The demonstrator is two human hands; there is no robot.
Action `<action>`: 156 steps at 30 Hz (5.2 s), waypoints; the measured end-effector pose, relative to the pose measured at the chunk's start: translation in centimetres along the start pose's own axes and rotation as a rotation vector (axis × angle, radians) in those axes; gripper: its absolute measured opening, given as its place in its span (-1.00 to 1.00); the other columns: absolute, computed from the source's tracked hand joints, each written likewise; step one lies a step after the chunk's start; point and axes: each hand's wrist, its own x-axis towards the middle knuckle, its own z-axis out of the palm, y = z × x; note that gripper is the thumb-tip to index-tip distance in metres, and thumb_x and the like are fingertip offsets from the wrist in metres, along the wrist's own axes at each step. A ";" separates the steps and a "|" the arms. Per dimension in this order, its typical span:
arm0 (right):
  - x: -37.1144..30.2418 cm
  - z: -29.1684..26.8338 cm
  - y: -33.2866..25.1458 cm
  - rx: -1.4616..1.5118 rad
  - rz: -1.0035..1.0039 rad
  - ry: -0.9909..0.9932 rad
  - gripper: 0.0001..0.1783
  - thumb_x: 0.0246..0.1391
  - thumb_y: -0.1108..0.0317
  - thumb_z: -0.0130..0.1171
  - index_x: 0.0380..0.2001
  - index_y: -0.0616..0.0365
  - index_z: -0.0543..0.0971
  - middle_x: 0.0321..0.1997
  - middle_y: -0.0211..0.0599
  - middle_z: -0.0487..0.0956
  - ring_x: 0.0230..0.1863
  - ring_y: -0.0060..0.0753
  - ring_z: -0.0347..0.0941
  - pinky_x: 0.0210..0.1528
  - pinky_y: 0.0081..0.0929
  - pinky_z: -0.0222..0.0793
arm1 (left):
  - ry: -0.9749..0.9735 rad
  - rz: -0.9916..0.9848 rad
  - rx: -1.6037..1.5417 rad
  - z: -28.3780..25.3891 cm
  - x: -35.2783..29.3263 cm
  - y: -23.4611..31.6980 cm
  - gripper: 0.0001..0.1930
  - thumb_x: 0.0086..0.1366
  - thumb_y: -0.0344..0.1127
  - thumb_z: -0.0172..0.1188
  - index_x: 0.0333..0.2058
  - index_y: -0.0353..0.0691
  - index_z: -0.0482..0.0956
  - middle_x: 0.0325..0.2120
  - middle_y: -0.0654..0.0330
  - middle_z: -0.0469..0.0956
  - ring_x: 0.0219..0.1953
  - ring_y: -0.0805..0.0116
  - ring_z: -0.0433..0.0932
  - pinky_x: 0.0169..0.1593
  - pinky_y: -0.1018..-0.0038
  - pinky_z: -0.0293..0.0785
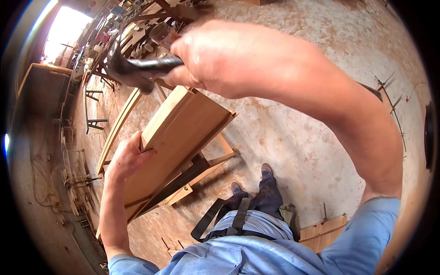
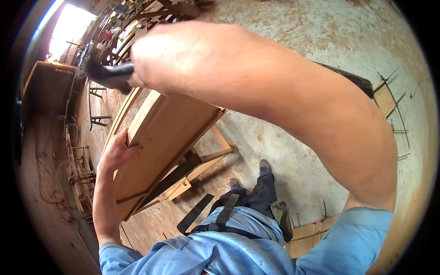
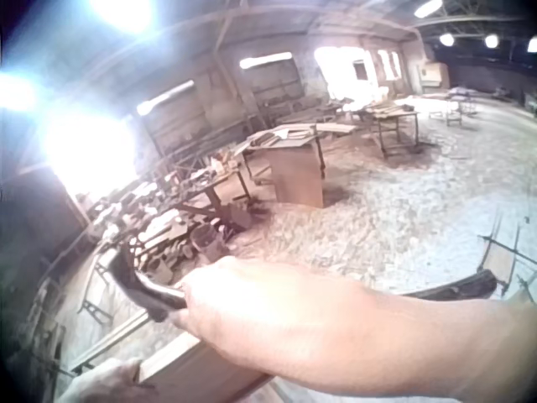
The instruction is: The person uses a hammer to tap a wooden strip onto a large curved wooden panel. They then retrieve a metal clamp from the floor and use it to secure the strip to the panel, tightening the screw mechanism to hold the pieces together.
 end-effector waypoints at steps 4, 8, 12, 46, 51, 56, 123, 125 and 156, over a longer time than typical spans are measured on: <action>-0.3 1.2 0.4 -0.059 -0.065 -0.026 -0.59 0.22 0.05 0.12 -0.34 0.26 0.62 -0.45 0.00 0.61 -0.32 0.06 0.57 -0.24 -0.09 0.45 | 0.035 0.006 0.100 0.1 -0.3 0.0 -0.63 0.10 -0.27 0.33 -0.16 -0.32 0.51 -0.38 -0.11 0.62 -0.31 0.03 0.63 -0.22 0.21 0.49; -1.1 1.4 0.6 -0.050 -0.043 0.034 -0.59 0.23 0.05 0.12 -0.33 0.25 0.62 -0.46 -0.01 0.61 -0.32 0.04 0.58 -0.24 -0.09 0.45 | -0.002 0.017 0.074 -0.2 0.1 0.1 -0.64 0.09 -0.26 0.34 -0.19 -0.33 0.50 -0.39 -0.11 0.61 -0.32 0.02 0.62 -0.24 0.21 0.48; -0.5 -0.1 -0.7 -0.013 -0.020 0.062 -0.60 0.23 0.06 0.12 -0.33 0.25 0.62 -0.49 -0.01 0.59 -0.35 0.03 0.58 -0.25 -0.08 0.44 | 0.009 0.045 0.071 0.2 0.2 -0.7 -0.64 0.08 -0.26 0.34 -0.19 -0.32 0.50 -0.40 -0.11 0.61 -0.34 0.02 0.61 -0.26 0.22 0.48; 0.9 5.1 -7.5 -0.112 0.296 -0.143 -0.66 0.24 0.20 0.10 -0.27 0.34 0.43 -0.41 0.20 0.48 -0.31 0.28 0.37 -0.24 -0.07 0.30 | 0.055 0.259 0.184 1.0 1.0 -2.5 -0.65 0.16 -0.11 0.27 -0.22 -0.28 0.63 -0.31 -0.09 0.66 -0.18 -0.07 0.64 -0.11 0.16 0.56; 0.2 5.9 -8.6 -0.074 0.384 -0.114 -0.70 0.31 0.21 0.05 -0.29 0.29 0.38 -0.67 -0.18 0.39 -0.73 -0.33 0.37 -0.68 -0.30 0.25 | 0.095 0.325 0.042 -0.1 -2.0 -3.8 -0.64 0.15 -0.10 0.27 -0.23 -0.29 0.63 -0.26 -0.07 0.66 -0.13 -0.07 0.63 -0.06 0.15 0.55; 0.0 5.9 -8.4 -0.038 0.447 -0.086 -0.72 0.36 0.19 -0.02 -0.25 0.25 0.38 -0.75 -0.41 0.29 -0.84 -0.52 0.22 -0.81 -0.46 0.15 | 0.014 0.183 0.096 -1.2 -6.2 -14.4 -0.55 0.13 -0.06 0.30 -0.07 -0.20 0.55 -0.20 -0.04 0.63 -0.09 -0.03 0.60 -0.02 0.16 0.53; 12.2 30.8 -21.9 0.220 -0.204 0.225 -0.72 0.19 0.40 0.26 -0.05 0.26 0.61 -0.03 -0.29 0.63 0.03 -0.49 0.50 0.11 -0.50 0.37 | 0.298 0.081 0.125 0.7 -12.6 -28.3 -0.74 0.08 -0.21 0.34 -0.26 -0.16 0.72 -0.21 0.08 0.69 -0.08 0.16 0.66 -0.03 0.29 0.58; 12.2 31.2 -22.1 0.202 -0.142 0.219 -0.71 0.21 0.38 0.25 -0.02 0.23 0.59 -0.02 -0.39 0.61 0.02 -0.53 0.48 0.12 -0.53 0.35 | 0.228 0.143 0.116 0.0 -13.6 -28.9 -0.61 0.08 -0.12 0.39 -0.15 -0.19 0.66 -0.21 0.06 0.68 -0.08 0.10 0.65 -0.04 0.26 0.57; 12.1 31.6 -22.5 -0.129 -0.336 0.481 -0.75 -0.12 0.28 0.47 -0.31 0.03 0.68 -0.33 -0.34 0.64 -0.26 -0.18 0.49 -0.15 -0.28 0.45 | 0.451 -0.215 0.363 -0.6 -25.5 -46.9 -0.58 -0.09 -0.25 0.46 -0.27 -0.24 0.50 -0.38 0.00 0.62 -0.23 -0.07 0.58 -0.16 0.17 0.47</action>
